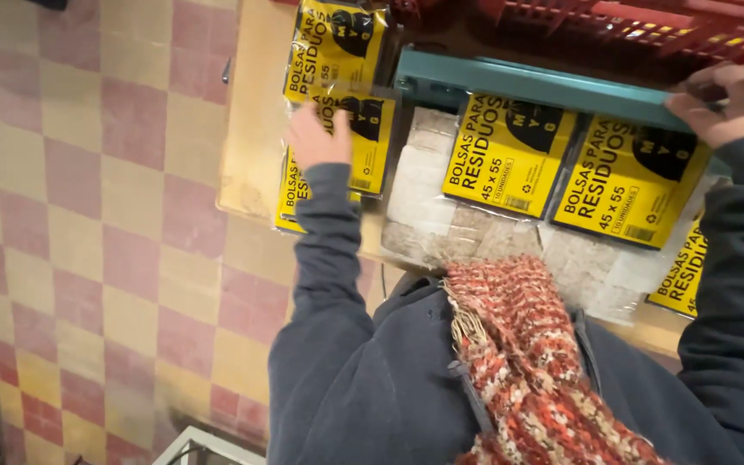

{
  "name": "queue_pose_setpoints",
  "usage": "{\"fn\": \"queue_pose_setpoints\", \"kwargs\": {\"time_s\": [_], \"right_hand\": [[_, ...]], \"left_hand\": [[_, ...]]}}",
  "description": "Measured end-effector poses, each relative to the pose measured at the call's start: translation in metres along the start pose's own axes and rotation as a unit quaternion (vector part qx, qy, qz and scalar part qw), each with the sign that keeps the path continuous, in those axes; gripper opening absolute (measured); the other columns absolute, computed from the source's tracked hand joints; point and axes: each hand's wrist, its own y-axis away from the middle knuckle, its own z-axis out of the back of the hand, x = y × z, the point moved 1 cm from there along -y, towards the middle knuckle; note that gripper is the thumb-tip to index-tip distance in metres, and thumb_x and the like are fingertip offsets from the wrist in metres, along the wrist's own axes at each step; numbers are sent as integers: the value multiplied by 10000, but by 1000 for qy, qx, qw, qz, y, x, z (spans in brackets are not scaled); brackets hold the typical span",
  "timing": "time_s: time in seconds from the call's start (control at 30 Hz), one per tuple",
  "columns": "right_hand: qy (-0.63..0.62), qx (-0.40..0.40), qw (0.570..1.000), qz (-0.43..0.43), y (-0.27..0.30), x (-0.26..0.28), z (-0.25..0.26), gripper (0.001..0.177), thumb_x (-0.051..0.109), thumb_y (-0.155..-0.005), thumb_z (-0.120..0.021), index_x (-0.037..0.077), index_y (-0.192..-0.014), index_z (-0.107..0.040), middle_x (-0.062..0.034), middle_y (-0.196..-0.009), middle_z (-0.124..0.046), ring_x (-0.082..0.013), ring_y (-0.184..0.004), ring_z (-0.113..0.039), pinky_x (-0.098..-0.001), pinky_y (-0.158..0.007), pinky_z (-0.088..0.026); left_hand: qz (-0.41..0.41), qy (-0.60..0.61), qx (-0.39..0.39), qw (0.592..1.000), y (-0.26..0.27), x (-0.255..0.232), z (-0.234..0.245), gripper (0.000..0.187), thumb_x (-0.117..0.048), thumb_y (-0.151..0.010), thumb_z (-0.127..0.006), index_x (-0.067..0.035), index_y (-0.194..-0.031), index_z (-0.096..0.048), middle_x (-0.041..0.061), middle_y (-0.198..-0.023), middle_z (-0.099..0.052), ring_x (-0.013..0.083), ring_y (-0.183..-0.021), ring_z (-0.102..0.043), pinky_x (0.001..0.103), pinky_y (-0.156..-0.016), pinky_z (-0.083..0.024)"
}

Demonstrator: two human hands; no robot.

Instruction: Packaging stacks of plastic garbage bags using a heat sealer.

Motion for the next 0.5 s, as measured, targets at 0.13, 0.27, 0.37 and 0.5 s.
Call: {"fn": "queue_pose_setpoints", "kwargs": {"time_s": [0.13, 0.27, 0.37, 0.5], "right_hand": [[-29, -37, 999, 23, 1, -29, -27, 285, 314, -1099, -760, 40, -1158, -710, -139, -1041, -753, -251, -971, -736, -358, -919, -573], [-28, -37, 999, 24, -3, -19, -19, 287, 292, -1095, -777, 18, -1155, -716, -155, -1035, -755, -257, -961, -737, -360, -919, -573], [-95, -46, 994, -8, 5, -11, -20, 282, 245, -1042, -784, -6, -1141, -704, -174, -1030, -739, -267, -957, -725, -386, -910, -569], [-120, -66, 990, 31, -1, -63, -61, 284, 178, -1069, -793, -52, -1171, -662, -195, -1058, -727, -281, -984, -725, -384, -918, -583]], "left_hand": [[232, 132, 148, 952, -19, 108, -31, 544, -346, -790, -843, 6, -1147, -631, 110, -1007, -746, 246, -892, -742, 359, -808, -577], [203, 171, 253, 930, -18, 141, -45, 557, -335, -790, -861, -5, -1179, -640, 98, -1018, -771, 188, -868, -744, 324, -792, -567], [211, 132, 313, 917, -1, 179, -61, 372, -239, -907, -821, 12, -1148, -691, 129, -975, -745, 195, -856, -689, 332, -805, -568], [209, 514, 195, 809, 8, 219, -50, 220, 18, -1029, -651, 7, -1222, -545, 82, -1124, -669, 140, -972, -640, 315, -882, -542]]}}
